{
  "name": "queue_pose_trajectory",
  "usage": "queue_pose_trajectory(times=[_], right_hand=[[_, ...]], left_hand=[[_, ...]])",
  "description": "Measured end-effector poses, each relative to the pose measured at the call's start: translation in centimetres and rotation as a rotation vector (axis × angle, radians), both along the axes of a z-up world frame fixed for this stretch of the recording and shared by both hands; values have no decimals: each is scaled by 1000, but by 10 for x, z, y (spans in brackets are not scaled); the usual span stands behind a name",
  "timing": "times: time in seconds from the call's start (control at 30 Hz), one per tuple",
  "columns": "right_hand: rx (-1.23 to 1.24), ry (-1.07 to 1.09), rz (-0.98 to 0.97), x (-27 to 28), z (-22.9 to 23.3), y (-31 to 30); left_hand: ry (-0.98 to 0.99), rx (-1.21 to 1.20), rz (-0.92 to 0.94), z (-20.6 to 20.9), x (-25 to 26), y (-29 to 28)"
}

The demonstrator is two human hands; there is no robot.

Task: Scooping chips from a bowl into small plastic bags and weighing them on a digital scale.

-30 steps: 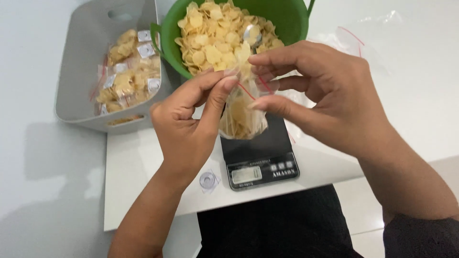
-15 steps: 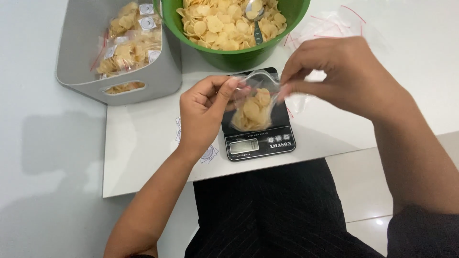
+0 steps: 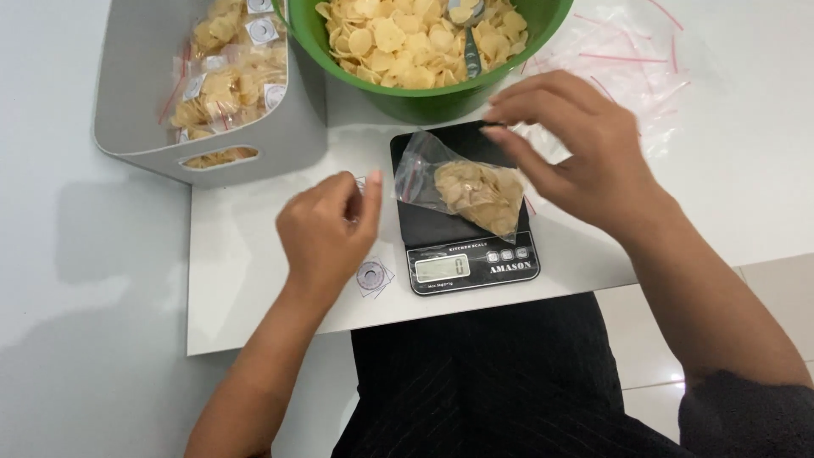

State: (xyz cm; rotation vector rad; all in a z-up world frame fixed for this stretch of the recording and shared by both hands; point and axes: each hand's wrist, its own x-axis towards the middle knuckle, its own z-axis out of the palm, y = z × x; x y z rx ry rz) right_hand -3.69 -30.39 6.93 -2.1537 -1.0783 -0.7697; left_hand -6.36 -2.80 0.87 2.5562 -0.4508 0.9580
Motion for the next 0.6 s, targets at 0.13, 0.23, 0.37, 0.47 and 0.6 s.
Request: queue_pose_trajectory(times=[0.13, 0.23, 0.37, 0.47, 0.6], right_hand=[[84, -62, -50, 3, -24, -20], [169, -112, -164, 1, -40, -31], [199, -159, -250, 1, -56, -40], [211, -134, -264, -1, -58, -39], [207, -120, -251, -2, -57, -36]], left_hand=[[-12, -106, -14, 0, 3, 10], [-185, -46, -45, -10, 9, 14], [-187, -53, -105, -18, 7, 18], [-183, -56, -129, -21, 6, 22], [-171, -79, -143, -23, 8, 25]])
